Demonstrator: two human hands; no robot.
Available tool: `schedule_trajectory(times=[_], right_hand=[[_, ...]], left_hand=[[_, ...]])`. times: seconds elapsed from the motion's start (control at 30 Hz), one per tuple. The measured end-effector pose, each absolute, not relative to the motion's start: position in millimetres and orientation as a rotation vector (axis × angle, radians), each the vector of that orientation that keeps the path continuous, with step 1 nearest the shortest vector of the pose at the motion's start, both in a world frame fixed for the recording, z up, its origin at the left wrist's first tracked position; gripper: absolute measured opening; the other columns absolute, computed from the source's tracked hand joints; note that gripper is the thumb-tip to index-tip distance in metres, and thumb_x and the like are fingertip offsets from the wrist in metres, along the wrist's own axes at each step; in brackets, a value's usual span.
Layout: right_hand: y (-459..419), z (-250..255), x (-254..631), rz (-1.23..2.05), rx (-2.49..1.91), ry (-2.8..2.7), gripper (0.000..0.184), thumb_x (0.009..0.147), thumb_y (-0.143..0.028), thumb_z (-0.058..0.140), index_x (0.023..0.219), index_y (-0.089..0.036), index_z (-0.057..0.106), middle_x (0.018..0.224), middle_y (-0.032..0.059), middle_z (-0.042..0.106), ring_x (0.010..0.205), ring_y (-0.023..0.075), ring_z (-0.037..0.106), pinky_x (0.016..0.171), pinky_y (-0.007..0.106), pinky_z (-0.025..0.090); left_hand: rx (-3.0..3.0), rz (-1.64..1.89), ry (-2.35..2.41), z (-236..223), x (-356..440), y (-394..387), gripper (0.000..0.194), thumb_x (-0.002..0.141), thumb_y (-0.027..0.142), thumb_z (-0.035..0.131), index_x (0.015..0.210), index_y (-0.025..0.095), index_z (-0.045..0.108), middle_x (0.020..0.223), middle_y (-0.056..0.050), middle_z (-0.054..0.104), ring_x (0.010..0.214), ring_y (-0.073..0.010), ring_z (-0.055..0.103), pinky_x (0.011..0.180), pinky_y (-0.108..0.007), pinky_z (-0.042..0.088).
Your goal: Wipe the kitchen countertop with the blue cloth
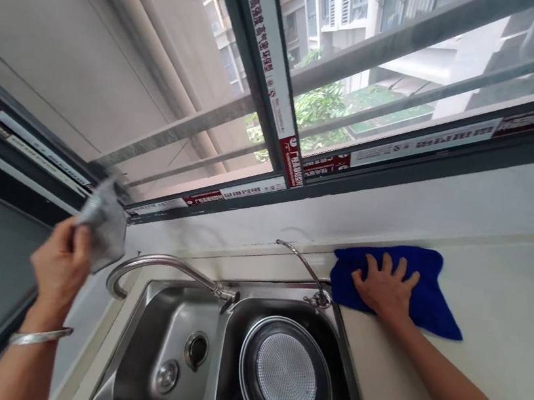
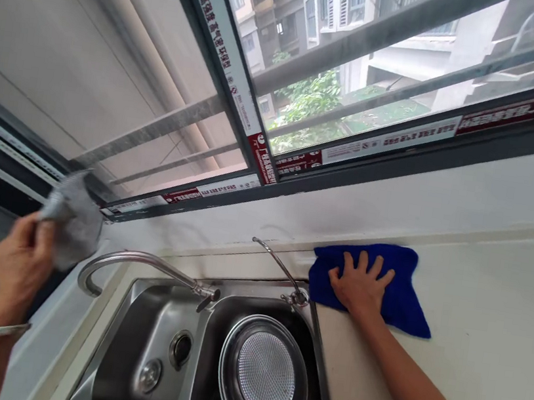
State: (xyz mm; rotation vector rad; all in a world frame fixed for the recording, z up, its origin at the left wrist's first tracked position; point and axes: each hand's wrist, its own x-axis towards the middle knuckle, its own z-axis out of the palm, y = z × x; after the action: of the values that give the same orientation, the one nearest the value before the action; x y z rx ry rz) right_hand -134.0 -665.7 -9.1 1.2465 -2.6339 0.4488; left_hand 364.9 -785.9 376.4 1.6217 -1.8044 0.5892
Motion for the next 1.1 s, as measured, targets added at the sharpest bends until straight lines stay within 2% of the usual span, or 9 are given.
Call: schedule_trajectory(times=[0.07,0.27,0.5,0.57,0.63,0.7,0.77,0.83,1.1], right_hand=[[-665,-14,-136,0.484,1.253,-2.633,0.055,0.09,-0.038,0.045,0.138,-0.014,0.054,0.148,0.0231,0.045,0.139,0.0481,0.027,0.105,0.068,0.023],[-668,-29,-141,0.57,1.295,-2.623,0.054,0.093,-0.041,0.041,0.136,-0.013,0.058,0.145,0.0253,0.046,0.138,0.0521,0.029,0.103,0.07,0.022],[-661,0,-132,0.439,1.261,-2.662,0.055,0.09,-0.039,0.043,0.138,-0.014,0.053,0.148,0.022,0.046,0.139,0.0465,0.029,0.106,0.068,0.025],[-662,1,-133,0.434,1.265,-2.66,0.056,0.088,-0.038,0.045,0.138,-0.014,0.052,0.148,0.0219,0.045,0.139,0.0471,0.028,0.105,0.069,0.024],[-662,-1,-134,0.452,1.262,-2.648,0.055,0.089,-0.038,0.044,0.137,-0.014,0.052,0.148,0.0217,0.045,0.14,0.0472,0.026,0.106,0.07,0.023],[-662,-2,-135,0.471,1.255,-2.637,0.053,0.091,-0.038,0.041,0.137,-0.014,0.052,0.149,0.0214,0.044,0.141,0.0468,0.025,0.107,0.069,0.022],[-661,-2,-135,0.471,1.257,-2.638,0.054,0.091,-0.038,0.04,0.138,-0.014,0.051,0.149,0.0214,0.043,0.141,0.0469,0.024,0.107,0.069,0.021],[-660,0,-135,0.449,1.274,-2.644,0.056,0.091,-0.037,0.041,0.14,-0.012,0.049,0.15,0.022,0.042,0.141,0.0476,0.023,0.106,0.07,0.021],[-662,-1,-138,0.493,1.26,-2.651,0.054,0.093,-0.038,0.04,0.14,-0.014,0.049,0.151,0.0214,0.041,0.142,0.0462,0.021,0.109,0.068,0.019]], left_hand=[[1.569,0.365,-2.095,356,372,-780,0.042,0.09,0.044,0.045,0.118,0.02,0.065,0.109,-0.005,0.074,0.091,-0.0174,0.066,0.09,-0.033,0.052],[1.553,0.028,-2.218,313,387,-770,0.041,0.092,0.04,0.037,0.116,0.02,0.064,0.125,-0.009,0.073,0.117,-0.0202,0.066,0.105,-0.036,0.052],[1.187,0.542,-2.124,300,367,-728,0.04,0.09,0.015,0.042,0.123,0.023,0.062,0.115,-0.006,0.077,0.106,-0.0189,0.07,0.093,-0.032,0.057],[1.013,0.575,-2.339,284,357,-715,0.032,0.088,0.015,0.046,0.112,0.021,0.066,0.098,-0.006,0.079,0.091,-0.019,0.072,0.079,-0.03,0.058],[0.952,0.531,-2.505,258,343,-703,0.02,0.088,0.022,0.049,0.081,0.021,0.068,0.067,-0.003,0.073,0.063,-0.0172,0.067,0.059,-0.029,0.052],[1.079,0.323,-2.562,225,326,-691,0.032,0.091,0.03,0.045,0.064,0.023,0.061,0.052,0.0,0.063,0.051,-0.0153,0.06,0.053,-0.028,0.049],[1.298,-0.118,-2.572,190,308,-681,0.033,0.095,0.038,0.04,0.095,0.022,0.069,0.086,-0.005,0.078,0.083,-0.0178,0.073,0.076,-0.028,0.058],[1.586,-0.437,-2.517,156,292,-675,0.04,0.097,0.042,0.036,0.12,0.023,0.063,0.109,-0.007,0.078,0.098,-0.0205,0.073,0.088,-0.032,0.058],[2.045,-0.396,-2.41,76,265,-686,0.049,0.098,0.035,0.024,0.126,0.013,0.057,0.101,-0.019,0.078,0.093,-0.0287,0.075,0.084,-0.041,0.057]])
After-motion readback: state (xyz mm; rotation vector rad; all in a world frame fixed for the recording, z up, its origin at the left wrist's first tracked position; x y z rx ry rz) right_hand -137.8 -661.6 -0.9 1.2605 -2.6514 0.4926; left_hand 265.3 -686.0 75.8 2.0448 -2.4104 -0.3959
